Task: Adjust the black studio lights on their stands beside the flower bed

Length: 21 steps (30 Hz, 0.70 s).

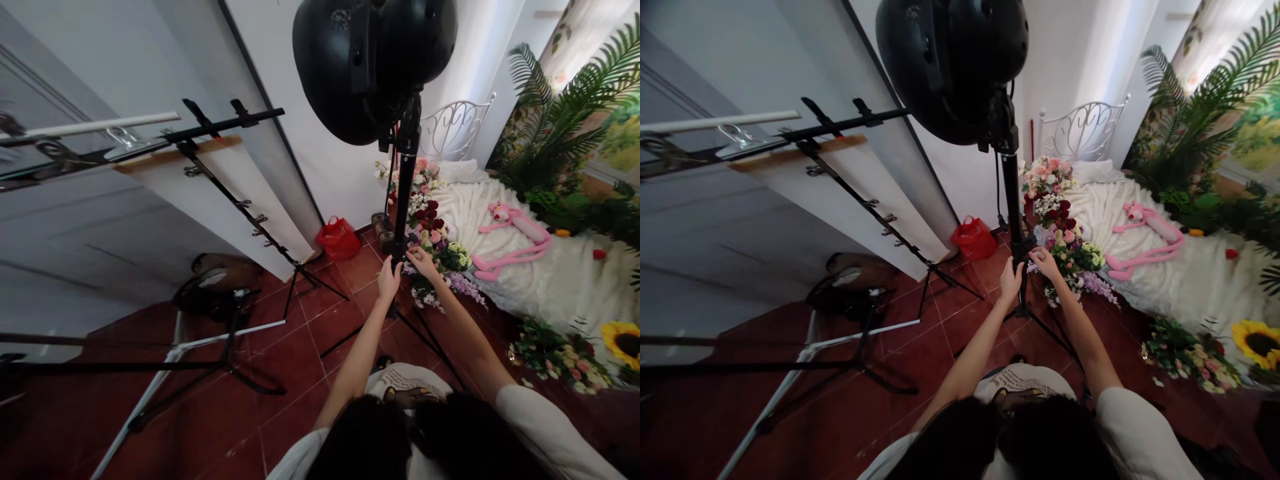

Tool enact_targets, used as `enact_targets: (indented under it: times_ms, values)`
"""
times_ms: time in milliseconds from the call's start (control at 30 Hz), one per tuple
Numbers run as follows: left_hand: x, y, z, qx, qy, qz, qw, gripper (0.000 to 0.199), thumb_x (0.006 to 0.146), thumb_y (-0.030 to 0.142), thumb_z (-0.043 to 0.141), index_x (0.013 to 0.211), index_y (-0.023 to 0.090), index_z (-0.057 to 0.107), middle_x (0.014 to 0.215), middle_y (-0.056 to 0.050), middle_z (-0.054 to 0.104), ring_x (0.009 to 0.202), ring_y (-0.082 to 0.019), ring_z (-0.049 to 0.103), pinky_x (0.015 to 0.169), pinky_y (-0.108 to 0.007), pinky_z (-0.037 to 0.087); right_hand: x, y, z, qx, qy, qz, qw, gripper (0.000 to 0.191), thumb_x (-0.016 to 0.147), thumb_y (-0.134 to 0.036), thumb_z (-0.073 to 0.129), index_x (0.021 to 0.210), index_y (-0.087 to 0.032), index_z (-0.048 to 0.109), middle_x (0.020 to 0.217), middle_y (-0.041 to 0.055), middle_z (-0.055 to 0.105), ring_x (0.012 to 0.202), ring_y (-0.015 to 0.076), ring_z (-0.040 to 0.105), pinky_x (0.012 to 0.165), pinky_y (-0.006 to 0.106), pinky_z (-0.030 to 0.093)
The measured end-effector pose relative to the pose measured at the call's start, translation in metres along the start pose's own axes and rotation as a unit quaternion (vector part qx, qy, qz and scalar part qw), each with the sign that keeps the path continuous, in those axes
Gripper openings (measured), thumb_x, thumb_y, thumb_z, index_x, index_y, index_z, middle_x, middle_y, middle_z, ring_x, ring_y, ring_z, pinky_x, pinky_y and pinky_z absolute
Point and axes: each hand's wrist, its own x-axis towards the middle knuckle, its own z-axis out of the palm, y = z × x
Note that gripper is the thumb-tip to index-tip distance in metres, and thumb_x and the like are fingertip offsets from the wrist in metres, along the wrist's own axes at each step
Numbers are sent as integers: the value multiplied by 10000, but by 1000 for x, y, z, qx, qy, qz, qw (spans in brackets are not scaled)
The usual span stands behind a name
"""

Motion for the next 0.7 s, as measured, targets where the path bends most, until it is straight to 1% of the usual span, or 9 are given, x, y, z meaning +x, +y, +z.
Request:
enact_targets:
  times_ms: [67, 133, 267, 367, 467, 500, 567, 633, 700]
  values:
    - [0, 3, 0, -10, -2, 0, 1000, 480, 906, 504, 332, 1251, 193, 453, 1231, -117, 569, 1141, -212, 546, 958, -358, 439, 5, 2, 8, -37, 39, 5, 999, 238, 728, -392, 626, 849, -204, 546, 486, -83, 507, 469, 111, 533, 494, 212, 441]
    - [0, 6, 0, -22, 1, -2, 1000, 473, 907, 501, 333, 1249, 199, 458, 1230, -115, 569, 1147, -210, 540, 961, -356, 435, 8, 3, 14, -61, 79, 18, 995, 251, 724, -389, 624, 870, -208, 529, 491, -86, 499, 464, 109, 522, 478, 209, 429]
    - [-5, 10, 0, -43, 23, -15, 999, 473, 899, 497, 362, 1254, 200, 461, 1248, -120, 550, 1183, -215, 508, 993, -362, 410, 1, 2, 22, -17, 112, 54, 992, 295, 724, -408, 631, 902, -212, 501, 533, -78, 530, 505, 112, 556, 507, 217, 463]
    - [-22, 9, 3, -52, 61, -19, 997, 478, 901, 473, 377, 1286, 193, 417, 1278, -134, 504, 1213, -207, 472, 1015, -358, 384, -26, 4, 17, 82, 93, 86, 989, 310, 751, -431, 627, 926, -213, 493, 615, -41, 608, 580, 116, 617, 584, 238, 517]
    - [-53, 2, 17, -49, 104, -58, 992, 476, 898, 458, 394, 1266, 157, 401, 1209, -159, 500, 1122, -203, 517, 964, -356, 413, -73, 11, 2, 153, 95, 132, 975, 280, 784, -415, 621, 942, -209, 516, 740, 17, 685, 692, 131, 672, 679, 265, 551]
    - [-65, -1, 24, -52, 93, -74, 992, 465, 896, 458, 396, 1242, 147, 411, 1167, -159, 509, 1043, -194, 551, 917, -351, 439, -91, 15, -6, 169, 106, 149, 969, 268, 793, -405, 618, 949, -208, 526, 766, 29, 698, 712, 137, 681, 693, 270, 556]
    - [-87, -3, 43, -66, 17, -69, 995, 417, 894, 448, 406, 1179, 146, 444, 1079, -134, 538, 933, -175, 578, 859, -339, 463, -130, 25, -22, 198, 143, 180, 953, 246, 802, -385, 614, 955, -207, 542, 787, 38, 710, 737, 147, 693, 705, 275, 562]
    - [-105, 0, 65, -82, -70, -35, 994, 364, 890, 434, 425, 1123, 159, 474, 1027, -111, 555, 910, -167, 579, 856, -336, 462, -170, 37, -38, 226, 197, 204, 932, 230, 798, -364, 620, 950, -207, 550, 786, 37, 716, 744, 152, 699, 707, 273, 565]
    - [-119, 12, 88, -101, -150, 10, 983, 324, 889, 424, 434, 1079, 168, 497, 999, -99, 567, 917, -166, 577, 866, -337, 457, -211, 49, -54, 252, 260, 222, 905, 222, 795, -348, 623, 951, -205, 556, 783, 38, 720, 726, 154, 703, 699, 276, 567]
